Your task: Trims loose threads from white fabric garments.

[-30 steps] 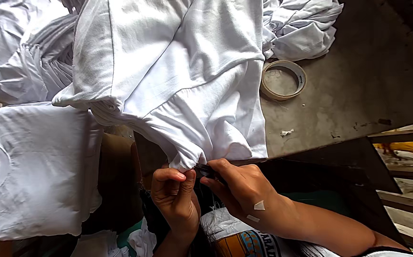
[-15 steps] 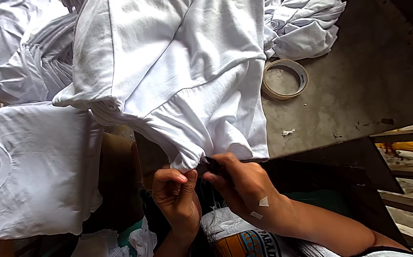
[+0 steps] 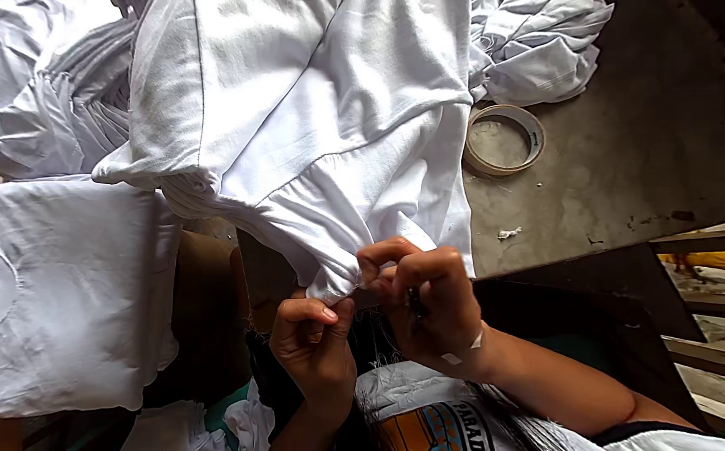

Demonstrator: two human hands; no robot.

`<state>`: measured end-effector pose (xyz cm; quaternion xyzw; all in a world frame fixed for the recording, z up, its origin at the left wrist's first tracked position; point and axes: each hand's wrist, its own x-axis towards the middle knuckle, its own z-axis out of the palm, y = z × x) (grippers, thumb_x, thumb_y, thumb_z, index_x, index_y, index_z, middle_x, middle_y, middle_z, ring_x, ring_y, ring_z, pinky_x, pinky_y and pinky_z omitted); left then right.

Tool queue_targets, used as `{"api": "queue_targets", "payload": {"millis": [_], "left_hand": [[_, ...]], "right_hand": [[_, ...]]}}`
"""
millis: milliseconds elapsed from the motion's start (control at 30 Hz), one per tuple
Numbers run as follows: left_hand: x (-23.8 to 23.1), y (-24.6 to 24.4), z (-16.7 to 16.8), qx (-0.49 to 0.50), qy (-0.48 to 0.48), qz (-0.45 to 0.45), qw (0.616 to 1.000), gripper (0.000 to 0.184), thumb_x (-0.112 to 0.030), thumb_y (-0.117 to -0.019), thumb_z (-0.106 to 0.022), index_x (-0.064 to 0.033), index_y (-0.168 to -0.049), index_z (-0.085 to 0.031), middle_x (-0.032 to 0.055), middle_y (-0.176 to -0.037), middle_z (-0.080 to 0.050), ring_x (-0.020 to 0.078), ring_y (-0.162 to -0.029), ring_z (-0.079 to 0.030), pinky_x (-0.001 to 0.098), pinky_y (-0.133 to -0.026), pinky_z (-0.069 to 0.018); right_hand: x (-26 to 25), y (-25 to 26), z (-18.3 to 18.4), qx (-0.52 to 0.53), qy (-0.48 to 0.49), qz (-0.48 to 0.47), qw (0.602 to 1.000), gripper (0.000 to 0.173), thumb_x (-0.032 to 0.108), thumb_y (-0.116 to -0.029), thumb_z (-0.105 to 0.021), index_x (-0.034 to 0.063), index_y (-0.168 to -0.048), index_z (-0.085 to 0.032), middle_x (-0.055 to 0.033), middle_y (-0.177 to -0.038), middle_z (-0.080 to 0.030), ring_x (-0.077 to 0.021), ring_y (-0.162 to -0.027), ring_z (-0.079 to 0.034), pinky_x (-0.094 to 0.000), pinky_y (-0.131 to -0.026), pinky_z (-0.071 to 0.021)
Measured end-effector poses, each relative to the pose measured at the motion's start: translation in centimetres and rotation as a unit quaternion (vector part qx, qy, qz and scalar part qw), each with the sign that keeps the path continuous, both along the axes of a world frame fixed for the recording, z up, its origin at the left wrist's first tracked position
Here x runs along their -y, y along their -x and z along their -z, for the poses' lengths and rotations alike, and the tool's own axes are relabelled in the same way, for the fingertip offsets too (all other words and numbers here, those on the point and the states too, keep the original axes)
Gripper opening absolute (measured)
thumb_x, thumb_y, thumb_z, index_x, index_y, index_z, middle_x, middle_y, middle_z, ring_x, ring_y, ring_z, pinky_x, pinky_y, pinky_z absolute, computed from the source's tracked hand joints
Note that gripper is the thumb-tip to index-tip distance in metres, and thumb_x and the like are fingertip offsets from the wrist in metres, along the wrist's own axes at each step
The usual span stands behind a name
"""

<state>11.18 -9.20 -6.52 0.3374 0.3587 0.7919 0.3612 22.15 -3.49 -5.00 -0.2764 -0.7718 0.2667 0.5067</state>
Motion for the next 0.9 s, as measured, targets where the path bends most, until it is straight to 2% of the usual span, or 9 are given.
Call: {"api": "queue_targets", "payload": {"millis": [167,267,333,400,467,567,733,833,900], "left_hand": [[-0.1,0.1,0.0,0.007,0.005,-0.011,1.0,0.016,-0.003,-0.0911,-0.072,-0.0148,-0.102,-0.074,-0.0053,-0.094,-0.072,0.0031,-0.093,-0.07,0.0217,-0.087,-0.0586],[-0.2,0.1,0.0,0.014,0.001,-0.008,1.0,0.016,-0.002,-0.0909,-0.072,-0.0131,-0.102,-0.074,-0.0036,-0.095,-0.073,0.0039,-0.093,-0.07,0.022,-0.087,-0.0587],[-0.1,0.1,-0.1,0.019,0.001,-0.003,1.0,0.016,-0.002,-0.0909,-0.072,-0.0122,-0.103,-0.073,-0.0022,-0.096,-0.073,0.0043,-0.092,-0.071,0.0219,-0.085,-0.0597],[-0.1,0.1,-0.1,0.029,0.0,0.002,1.0,0.017,-0.001,-0.0906,-0.072,-0.0118,-0.103,-0.074,-0.0014,-0.096,-0.073,0.0048,-0.092,-0.071,0.0218,-0.084,-0.0598],[-0.1,0.1,-0.1,0.027,0.001,0.001,1.0,0.017,-0.001,-0.0902,-0.073,-0.0126,-0.103,-0.074,-0.0022,-0.096,-0.073,0.0041,-0.092,-0.071,0.0211,-0.084,-0.0593],[-0.2,0.1,0.0,0.014,0.003,-0.009,1.0,0.017,-0.001,-0.0896,-0.074,-0.0126,-0.102,-0.074,-0.0038,-0.093,-0.073,0.0024,-0.089,-0.07,0.0194,-0.084,-0.0584],[-0.6,0.1,0.1,-0.045,-0.011,-0.014,0.999,0.022,0.0,-0.0922,-0.071,-0.0133,-0.11,-0.071,-0.0045,-0.103,-0.071,0.0019,-0.097,-0.068,0.0179,-0.088,-0.0567],[-1.6,0.0,0.9,-0.101,-0.012,-0.061,0.993,0.027,0.001,-0.0875,-0.074,-0.0139,-0.11,-0.074,-0.0065,-0.107,-0.069,0.0005,-0.099,-0.067,0.0172,-0.088,-0.0572],[-1.7,0.2,1.0,-0.105,-0.01,-0.076,0.991,0.02,-0.004,-0.0885,-0.076,-0.0132,-0.107,-0.076,-0.0077,-0.104,-0.072,-0.0001,-0.095,-0.069,0.0166,-0.085,-0.0585]], "right_hand": [[-0.1,-1.0,-0.2,0.012,0.0,0.014,1.0,0.008,0.007,-0.1044,-0.049,0.0062,-0.103,-0.041,-0.0085,-0.094,-0.055,-0.0042,-0.072,-0.054,-0.0121,-0.064,-0.0441],[-0.3,-0.8,-0.3,-0.028,-0.005,0.003,1.0,0.011,0.008,-0.1033,-0.053,0.0068,-0.106,-0.042,-0.0072,-0.095,-0.053,-0.0033,-0.074,-0.054,-0.0116,-0.067,-0.0463],[-0.5,-0.7,-0.4,-0.032,-0.011,-0.01,0.999,0.022,0.013,-0.1017,-0.06,0.008,-0.114,-0.043,-0.006,-0.099,-0.054,-0.003,-0.072,-0.052,-0.0116,-0.064,-0.0437],[-0.5,-0.4,-0.4,-0.02,-0.016,-0.024,0.999,0.028,0.012,-0.0986,-0.064,0.0074,-0.119,-0.044,-0.0071,-0.103,-0.058,-0.0035,-0.067,-0.049,-0.0123,-0.059,-0.0405],[-0.4,-0.1,-0.3,-0.014,-0.029,-0.018,0.999,0.021,0.009,-0.1003,-0.059,0.0067,-0.116,-0.046,-0.0072,-0.096,-0.062,-0.0045,-0.065,-0.052,-0.0132,-0.058,-0.0428],[-0.4,-0.2,-0.5,-0.008,-0.044,-0.021,0.999,0.009,0.009,-0.104,-0.053,0.0064,-0.111,-0.048,-0.0077,-0.093,-0.059,-0.0066,-0.073,-0.057,-0.0143,-0.065,-0.0474],[-0.1,-0.8,-0.6,-0.004,-0.042,-0.033,0.999,0.005,0.008,-0.1051,-0.049,0.0067,-0.107,-0.044,-0.0091,-0.095,-0.056,-0.0071,-0.075,-0.057,-0.0143,-0.065,-0.0467],[0.2,-1.1,-0.7,0.023,-0.047,-0.037,0.998,0.003,0.007,-0.1046,-0.049,0.0066,-0.106,-0.046,-0.0099,-0.095,-0.058,-0.0082,-0.074,-0.057,-0.0152,-0.063,-0.0458],[0.2,-1.4,-0.5,0.045,-0.04,-0.026,0.998,0.01,0.014,-0.104,-0.053,0.0063,-0.109,-0.048,-0.009,-0.093,-0.06,-0.0076,-0.072,-0.056,-0.015,-0.061,-0.044]]}}
